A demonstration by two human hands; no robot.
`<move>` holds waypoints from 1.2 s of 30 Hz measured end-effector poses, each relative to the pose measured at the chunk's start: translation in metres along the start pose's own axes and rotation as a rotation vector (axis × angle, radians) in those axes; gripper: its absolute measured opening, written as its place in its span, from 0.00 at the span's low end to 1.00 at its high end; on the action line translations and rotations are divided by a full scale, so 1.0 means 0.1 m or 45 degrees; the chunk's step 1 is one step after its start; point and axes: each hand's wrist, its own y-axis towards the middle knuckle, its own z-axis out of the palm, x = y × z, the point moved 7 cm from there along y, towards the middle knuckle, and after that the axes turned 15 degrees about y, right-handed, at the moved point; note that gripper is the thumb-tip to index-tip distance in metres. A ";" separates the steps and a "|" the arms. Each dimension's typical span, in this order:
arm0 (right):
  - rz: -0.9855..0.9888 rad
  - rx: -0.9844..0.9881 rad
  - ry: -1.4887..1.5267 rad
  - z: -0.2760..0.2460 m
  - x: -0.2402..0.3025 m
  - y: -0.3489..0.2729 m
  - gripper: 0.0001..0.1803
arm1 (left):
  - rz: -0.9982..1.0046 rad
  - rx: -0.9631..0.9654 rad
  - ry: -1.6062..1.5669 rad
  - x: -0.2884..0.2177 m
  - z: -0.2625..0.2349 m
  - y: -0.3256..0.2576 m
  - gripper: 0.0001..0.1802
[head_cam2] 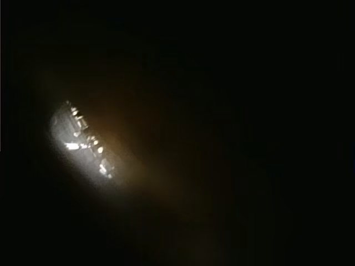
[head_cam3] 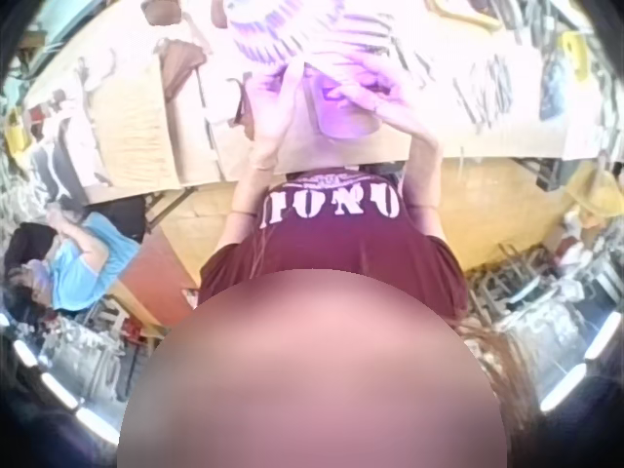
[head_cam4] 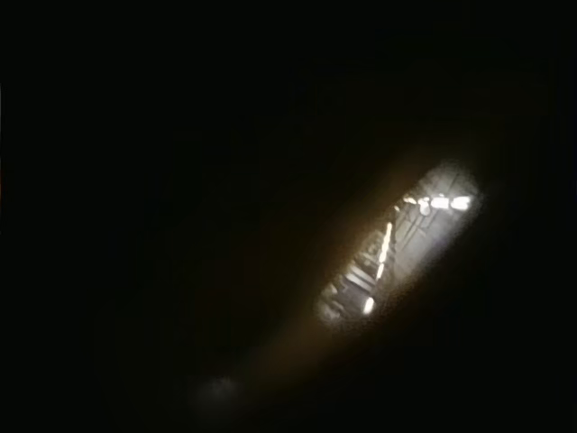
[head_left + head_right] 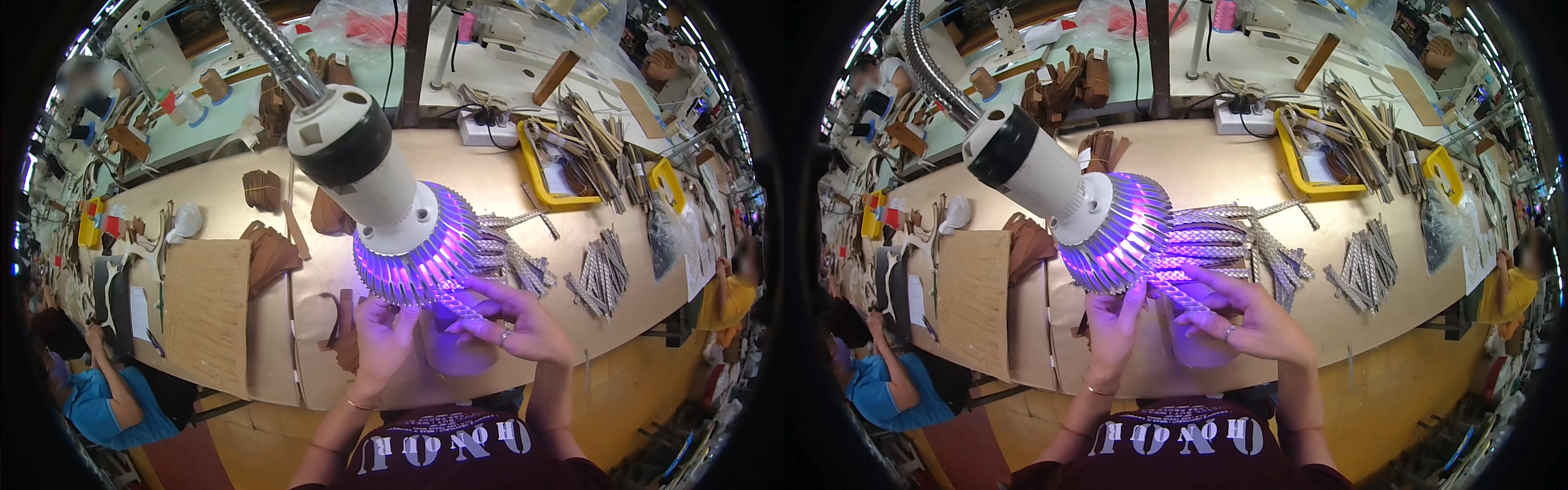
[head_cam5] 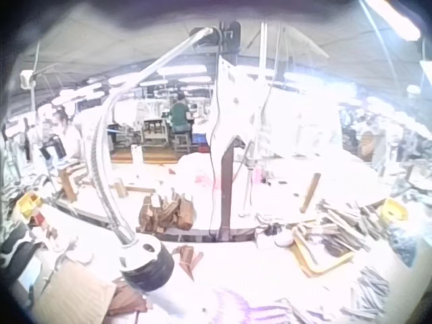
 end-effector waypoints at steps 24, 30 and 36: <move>-0.417 -0.480 0.657 -0.01 -0.26 -0.12 0.23 | -0.147 0.226 -0.016 0.07 0.28 -0.30 0.08; -0.928 -1.146 -0.361 -0.44 0.34 -0.81 0.32 | -0.085 0.205 0.041 0.15 0.20 -0.39 0.07; -0.591 -0.478 -1.539 0.12 0.30 -0.61 0.17 | 0.099 0.175 0.036 0.06 0.24 -0.54 0.10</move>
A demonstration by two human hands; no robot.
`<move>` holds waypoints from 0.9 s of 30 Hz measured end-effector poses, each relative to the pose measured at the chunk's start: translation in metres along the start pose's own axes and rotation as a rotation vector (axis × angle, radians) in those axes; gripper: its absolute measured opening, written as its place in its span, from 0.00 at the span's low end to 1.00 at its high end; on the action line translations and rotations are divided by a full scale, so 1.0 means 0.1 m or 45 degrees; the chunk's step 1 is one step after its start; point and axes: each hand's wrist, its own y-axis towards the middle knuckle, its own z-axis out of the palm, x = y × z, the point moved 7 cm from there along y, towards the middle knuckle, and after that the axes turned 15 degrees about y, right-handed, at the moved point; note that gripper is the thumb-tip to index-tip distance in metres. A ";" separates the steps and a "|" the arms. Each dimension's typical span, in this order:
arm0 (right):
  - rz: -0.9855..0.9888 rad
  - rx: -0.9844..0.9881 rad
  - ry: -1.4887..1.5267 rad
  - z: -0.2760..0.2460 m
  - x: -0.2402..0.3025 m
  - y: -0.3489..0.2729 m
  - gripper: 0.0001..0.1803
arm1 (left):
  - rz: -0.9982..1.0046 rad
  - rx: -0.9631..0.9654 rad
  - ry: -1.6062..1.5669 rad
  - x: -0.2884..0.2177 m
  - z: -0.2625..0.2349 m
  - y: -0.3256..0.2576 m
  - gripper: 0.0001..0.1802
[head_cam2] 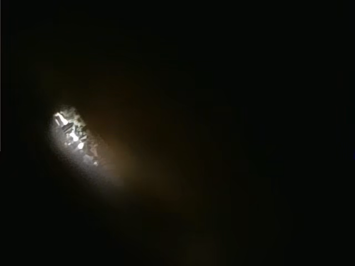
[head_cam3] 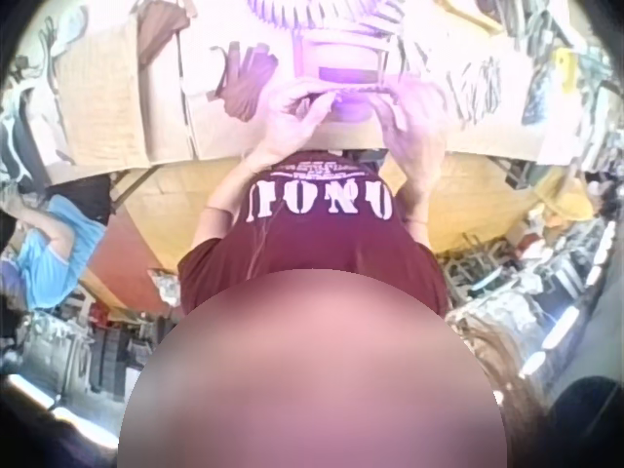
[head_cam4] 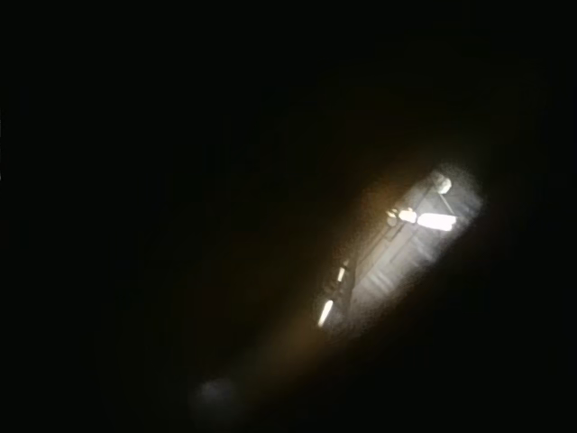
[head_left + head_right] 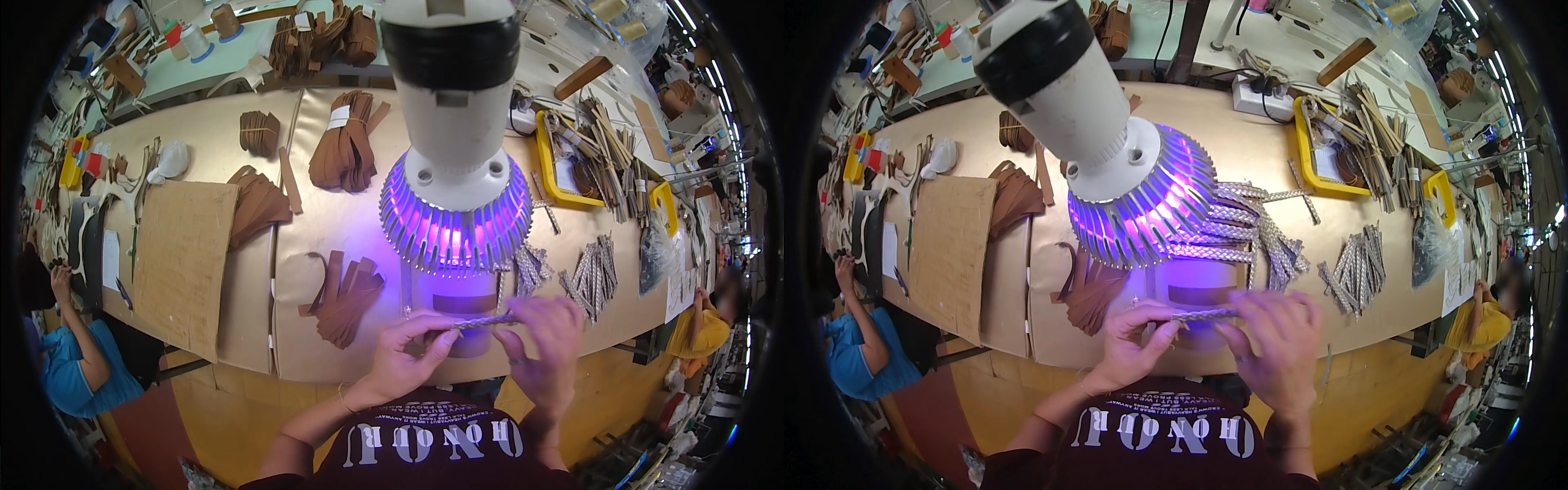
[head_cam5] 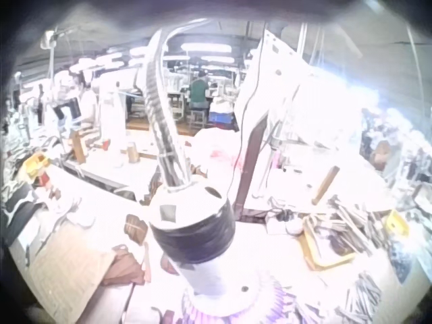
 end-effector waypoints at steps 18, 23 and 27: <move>0.192 0.151 0.275 0.29 -0.18 0.12 0.05 | -0.107 -0.286 0.223 0.33 -0.06 0.01 0.11; 0.147 0.368 0.298 0.51 -0.12 0.19 0.08 | -0.240 -0.162 -0.349 0.39 0.01 0.01 0.17; 0.168 0.447 0.278 0.60 -0.15 0.28 0.09 | -0.378 -0.172 -0.573 0.42 0.00 0.03 0.21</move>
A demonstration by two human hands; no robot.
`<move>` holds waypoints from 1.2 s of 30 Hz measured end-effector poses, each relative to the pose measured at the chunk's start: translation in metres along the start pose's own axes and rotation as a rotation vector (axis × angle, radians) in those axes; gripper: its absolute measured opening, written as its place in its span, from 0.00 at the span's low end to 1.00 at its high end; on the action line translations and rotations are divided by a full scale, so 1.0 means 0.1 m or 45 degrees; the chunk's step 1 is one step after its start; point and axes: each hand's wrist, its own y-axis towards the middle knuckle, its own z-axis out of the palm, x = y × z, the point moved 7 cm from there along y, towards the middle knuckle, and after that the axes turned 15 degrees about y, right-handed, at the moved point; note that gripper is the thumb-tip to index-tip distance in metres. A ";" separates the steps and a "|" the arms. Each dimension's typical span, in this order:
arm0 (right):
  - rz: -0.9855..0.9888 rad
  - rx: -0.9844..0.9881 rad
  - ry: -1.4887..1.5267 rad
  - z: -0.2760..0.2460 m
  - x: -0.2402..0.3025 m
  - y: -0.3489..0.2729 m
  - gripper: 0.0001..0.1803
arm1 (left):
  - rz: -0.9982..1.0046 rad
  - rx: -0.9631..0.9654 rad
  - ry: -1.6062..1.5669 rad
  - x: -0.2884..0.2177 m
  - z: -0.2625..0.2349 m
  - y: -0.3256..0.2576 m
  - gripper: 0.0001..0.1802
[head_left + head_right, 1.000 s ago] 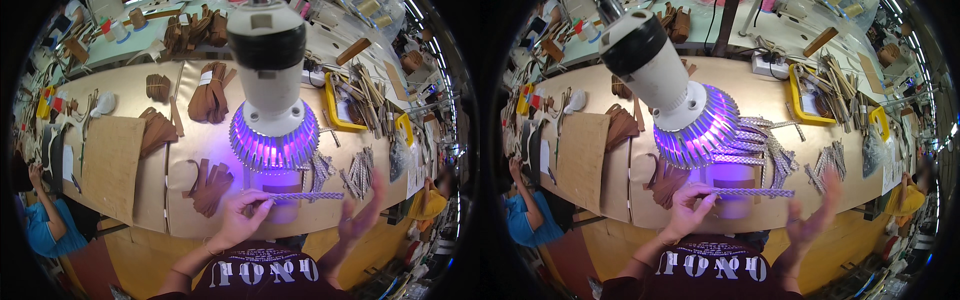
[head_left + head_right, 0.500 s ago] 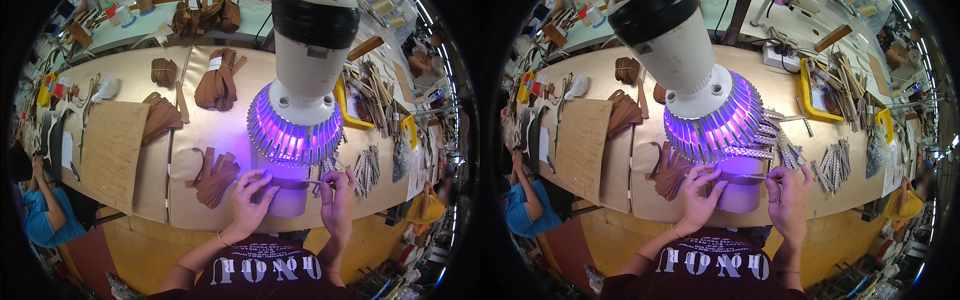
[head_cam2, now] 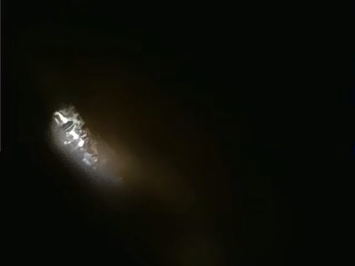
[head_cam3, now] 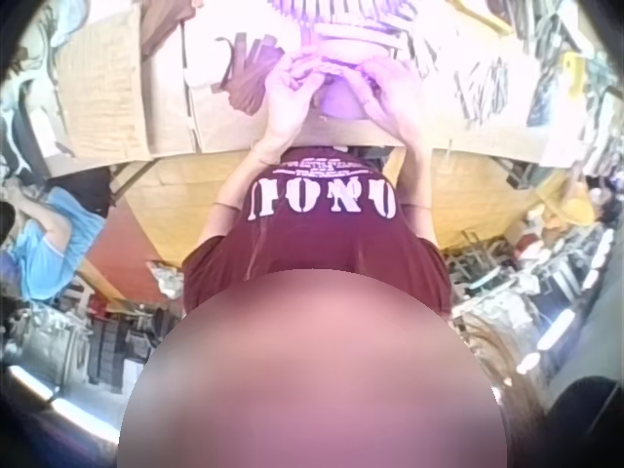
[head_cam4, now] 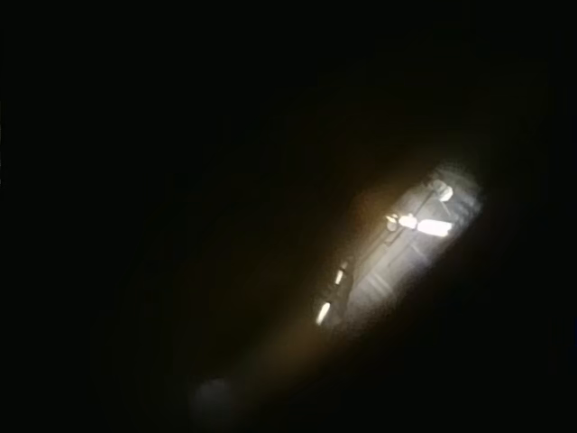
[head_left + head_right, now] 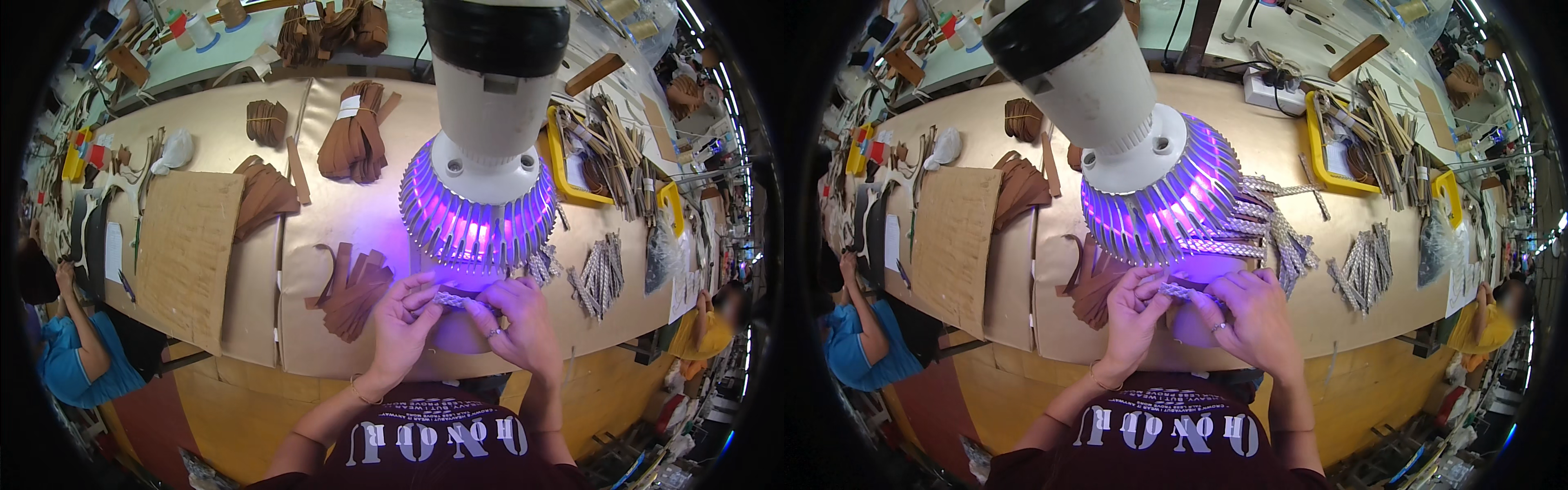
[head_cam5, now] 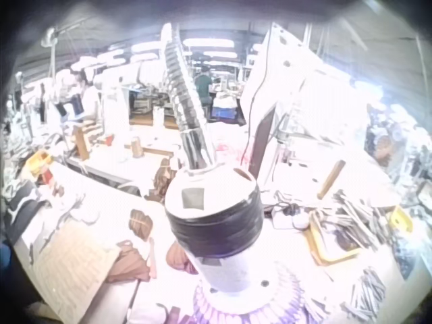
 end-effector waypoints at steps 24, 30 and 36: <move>0.029 -0.073 0.082 0.02 -0.06 0.02 0.08 | -0.112 0.020 -0.147 -0.05 0.04 -0.02 0.26; 0.044 -0.113 0.028 0.04 -0.06 0.03 0.09 | -0.170 0.027 -0.256 -0.03 0.05 0.00 0.25; 0.085 -0.113 -0.011 0.05 -0.05 0.04 0.10 | -0.197 0.051 -0.312 0.00 0.00 0.01 0.23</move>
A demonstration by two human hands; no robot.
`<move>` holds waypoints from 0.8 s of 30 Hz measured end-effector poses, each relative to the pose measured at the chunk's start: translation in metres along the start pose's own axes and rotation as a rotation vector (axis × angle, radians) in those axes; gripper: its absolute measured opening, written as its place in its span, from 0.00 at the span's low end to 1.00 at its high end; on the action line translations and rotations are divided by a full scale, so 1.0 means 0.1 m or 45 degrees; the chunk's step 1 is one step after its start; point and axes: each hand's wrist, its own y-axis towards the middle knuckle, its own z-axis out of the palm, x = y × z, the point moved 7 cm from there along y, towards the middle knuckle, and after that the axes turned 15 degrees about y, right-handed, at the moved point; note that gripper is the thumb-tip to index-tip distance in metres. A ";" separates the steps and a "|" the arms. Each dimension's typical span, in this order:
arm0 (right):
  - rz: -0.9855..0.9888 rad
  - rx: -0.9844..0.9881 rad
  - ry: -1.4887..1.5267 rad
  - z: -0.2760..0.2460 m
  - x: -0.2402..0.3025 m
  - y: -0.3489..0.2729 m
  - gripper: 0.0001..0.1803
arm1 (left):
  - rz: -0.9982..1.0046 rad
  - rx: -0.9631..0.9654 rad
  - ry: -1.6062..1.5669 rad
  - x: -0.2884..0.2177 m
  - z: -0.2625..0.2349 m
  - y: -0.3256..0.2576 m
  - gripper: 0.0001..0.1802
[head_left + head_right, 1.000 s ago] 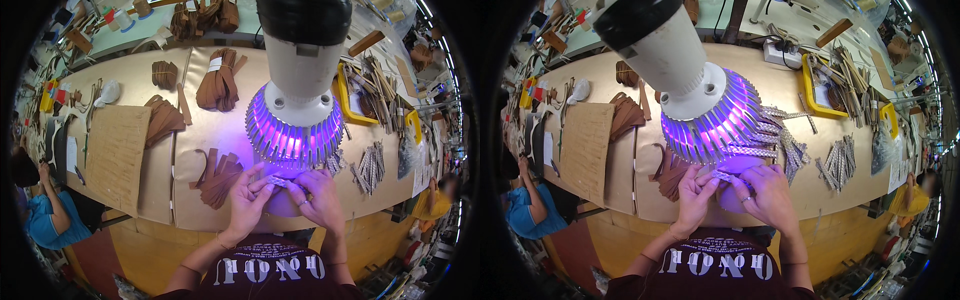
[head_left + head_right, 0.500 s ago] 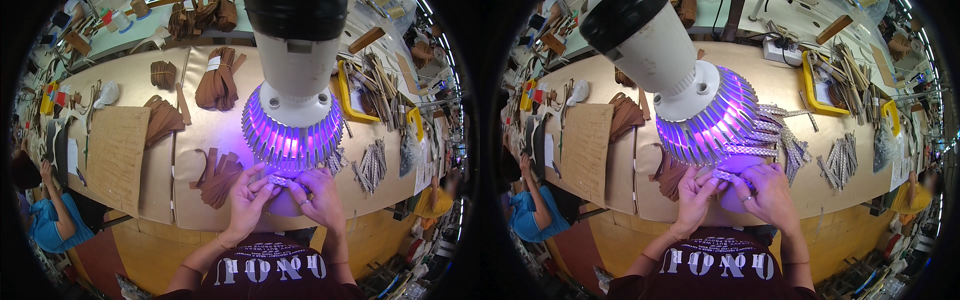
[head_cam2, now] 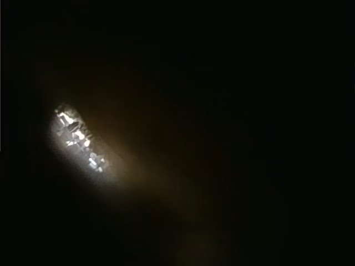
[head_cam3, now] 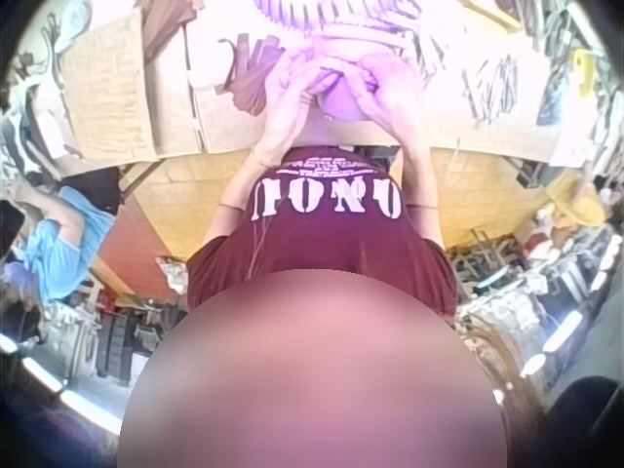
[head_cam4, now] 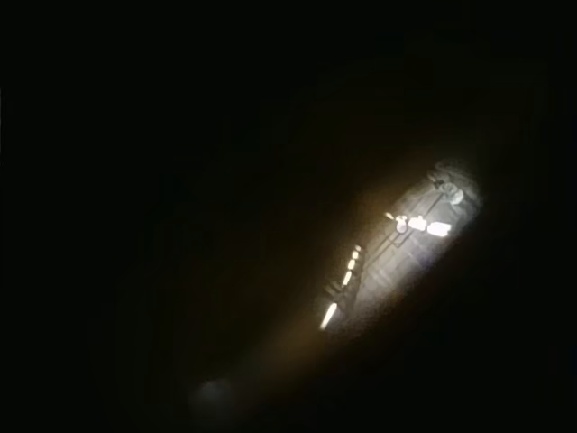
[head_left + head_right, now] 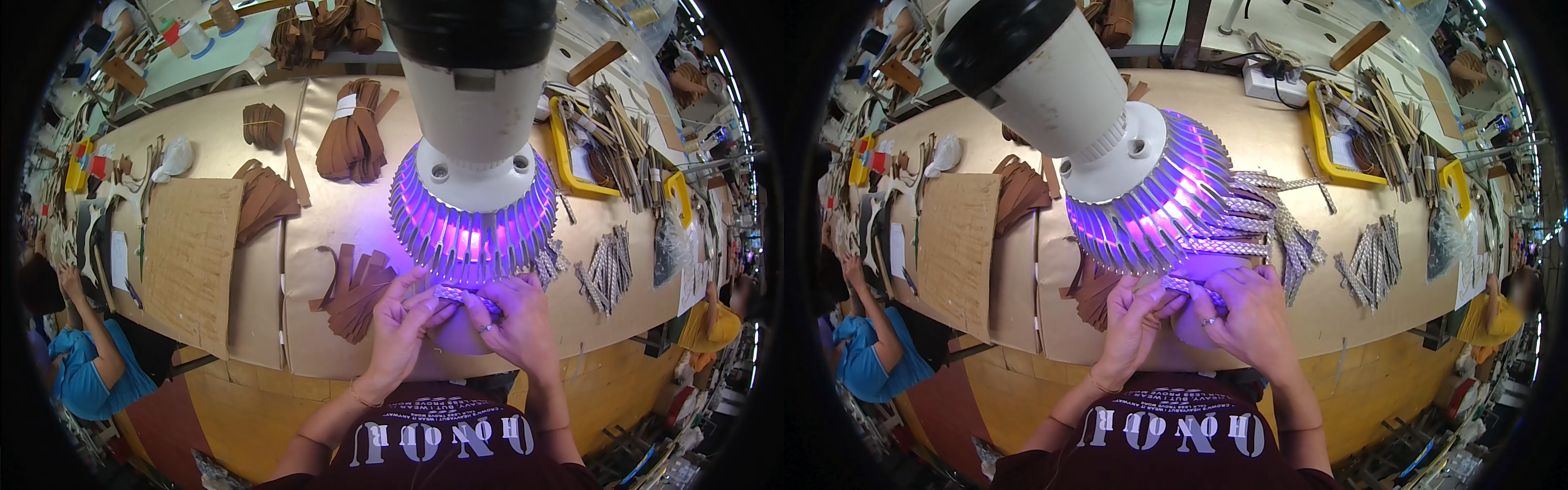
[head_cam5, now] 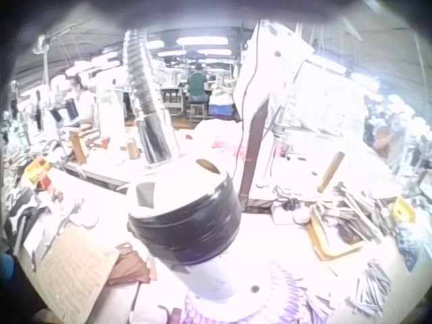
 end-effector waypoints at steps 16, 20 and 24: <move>-0.017 -0.097 -0.209 0.02 0.13 0.02 0.09 | -0.033 -0.037 0.175 0.02 -0.13 0.09 0.19; -0.013 -0.103 -0.232 0.04 0.12 0.03 0.10 | 0.065 -0.074 0.455 -0.06 -0.17 0.10 0.19; -0.040 -0.145 -0.258 0.05 0.14 0.04 0.10 | 0.272 -0.307 1.045 -0.16 -0.22 -0.02 0.17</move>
